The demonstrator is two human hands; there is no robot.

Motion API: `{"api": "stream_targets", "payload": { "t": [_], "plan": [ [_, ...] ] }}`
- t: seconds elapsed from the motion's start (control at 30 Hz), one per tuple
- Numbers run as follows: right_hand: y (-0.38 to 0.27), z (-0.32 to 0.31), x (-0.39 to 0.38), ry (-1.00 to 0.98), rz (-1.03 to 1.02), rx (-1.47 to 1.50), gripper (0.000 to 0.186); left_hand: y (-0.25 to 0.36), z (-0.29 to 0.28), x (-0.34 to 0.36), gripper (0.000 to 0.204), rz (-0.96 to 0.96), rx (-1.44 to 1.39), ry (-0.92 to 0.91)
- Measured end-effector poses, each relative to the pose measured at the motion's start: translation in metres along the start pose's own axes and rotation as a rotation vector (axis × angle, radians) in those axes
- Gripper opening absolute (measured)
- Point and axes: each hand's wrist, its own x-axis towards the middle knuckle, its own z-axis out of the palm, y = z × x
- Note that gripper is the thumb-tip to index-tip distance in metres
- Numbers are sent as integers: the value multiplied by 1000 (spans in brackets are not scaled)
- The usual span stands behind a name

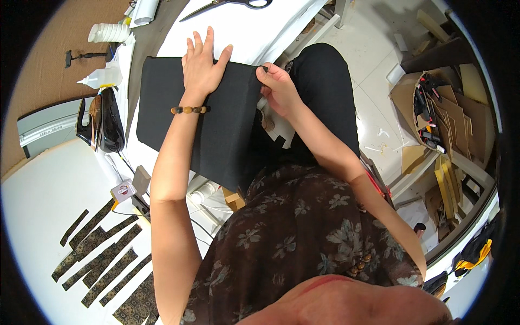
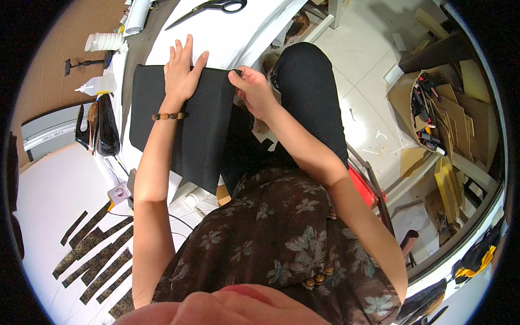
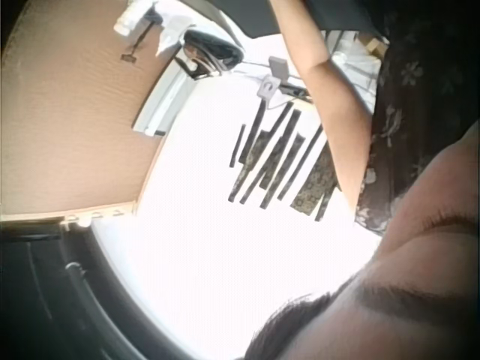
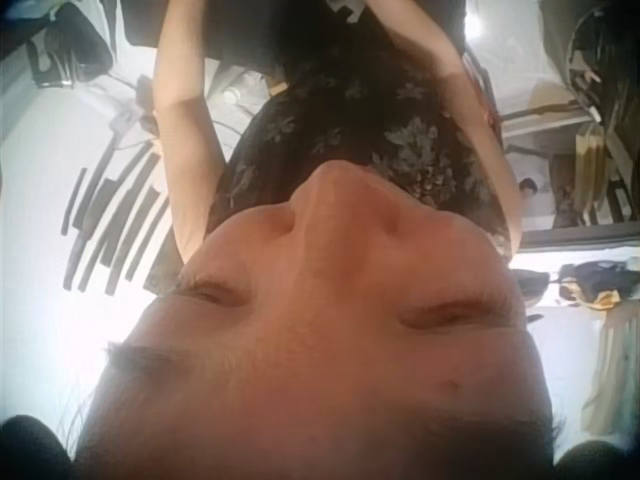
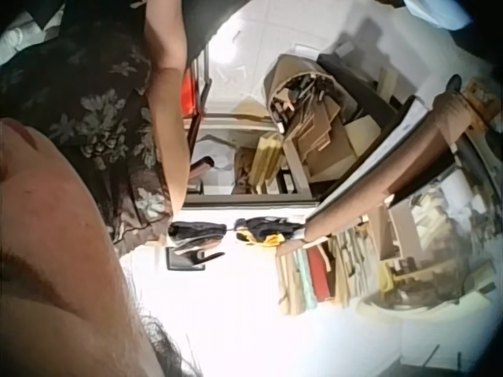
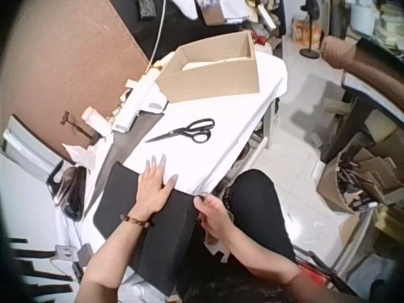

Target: The person uses shears to cut a black strip along the edges of a rectangular board, then folds the board and trims the strip further. The person handles the board and strip throughout, making precise cuts and adjustments.

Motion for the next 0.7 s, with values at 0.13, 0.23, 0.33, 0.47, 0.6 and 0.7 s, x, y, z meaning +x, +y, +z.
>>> {"api": "stream_targets", "payload": {
  "t": [0.13, 0.23, 0.33, 0.47, 0.6, 0.7],
  "plan": [
    [8, -7, 3, 21, -75, -38, 13, 2, -1, 2, 78, 0, 1, 5],
    [10, -6, 2, 28, -99, -30, 17, -1, 1, 1, 78, 5, -12, 10],
    [9, -4, 3, 55, -102, -39, 20, -2, 3, 2, 77, 10, 18, 17],
    [11, -7, 6, 42, -132, -59, 20, -1, 2, 3, 76, 0, 23, 18],
    [5, -7, 3, 43, -78, -70, 10, 0, 1, 1, 75, -11, 16, 15],
    [-3, 0, 5, 66, -67, -64, 11, -1, 3, 1, 75, -3, 11, 29]
  ]
}}
